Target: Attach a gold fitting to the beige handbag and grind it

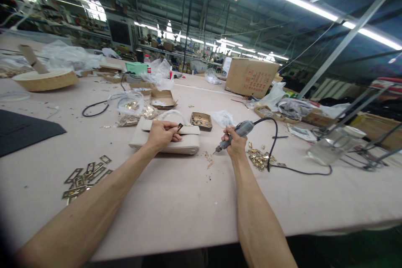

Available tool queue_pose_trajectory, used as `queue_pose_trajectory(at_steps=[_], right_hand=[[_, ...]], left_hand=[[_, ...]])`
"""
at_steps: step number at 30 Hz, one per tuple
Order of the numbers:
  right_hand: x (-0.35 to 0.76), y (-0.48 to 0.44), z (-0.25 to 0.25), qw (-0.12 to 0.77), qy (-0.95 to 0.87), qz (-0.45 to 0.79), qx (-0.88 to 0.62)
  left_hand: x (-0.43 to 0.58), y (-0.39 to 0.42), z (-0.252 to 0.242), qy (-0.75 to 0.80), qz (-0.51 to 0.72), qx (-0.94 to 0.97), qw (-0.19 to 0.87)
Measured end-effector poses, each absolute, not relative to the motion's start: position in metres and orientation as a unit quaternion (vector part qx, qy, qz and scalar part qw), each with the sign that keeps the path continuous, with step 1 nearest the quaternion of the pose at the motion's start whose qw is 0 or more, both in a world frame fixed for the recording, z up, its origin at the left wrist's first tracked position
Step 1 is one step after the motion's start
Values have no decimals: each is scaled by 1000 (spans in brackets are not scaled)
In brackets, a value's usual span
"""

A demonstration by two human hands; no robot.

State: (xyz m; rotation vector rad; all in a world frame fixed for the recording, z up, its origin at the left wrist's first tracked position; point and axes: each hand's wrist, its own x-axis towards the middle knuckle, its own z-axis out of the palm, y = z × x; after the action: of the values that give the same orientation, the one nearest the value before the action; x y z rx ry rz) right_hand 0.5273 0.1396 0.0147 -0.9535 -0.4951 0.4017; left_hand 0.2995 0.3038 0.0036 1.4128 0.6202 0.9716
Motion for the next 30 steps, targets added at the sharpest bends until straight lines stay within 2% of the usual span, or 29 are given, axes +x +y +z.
queue_pose_trajectory(at_steps=[14, 20, 25, 30], right_hand=[[516, 134, 28, 849, -240, 185, -433], [493, 136, 67, 887, -228, 192, -353], [448, 166, 110, 883, -297, 159, -328], [408, 206, 123, 881, -326, 106, -327]], left_hand=[[297, 301, 10, 284, 410, 618, 608], [293, 300, 12, 301, 379, 621, 616], [294, 301, 12, 320, 380, 608, 619], [294, 303, 9, 333, 373, 613, 612]])
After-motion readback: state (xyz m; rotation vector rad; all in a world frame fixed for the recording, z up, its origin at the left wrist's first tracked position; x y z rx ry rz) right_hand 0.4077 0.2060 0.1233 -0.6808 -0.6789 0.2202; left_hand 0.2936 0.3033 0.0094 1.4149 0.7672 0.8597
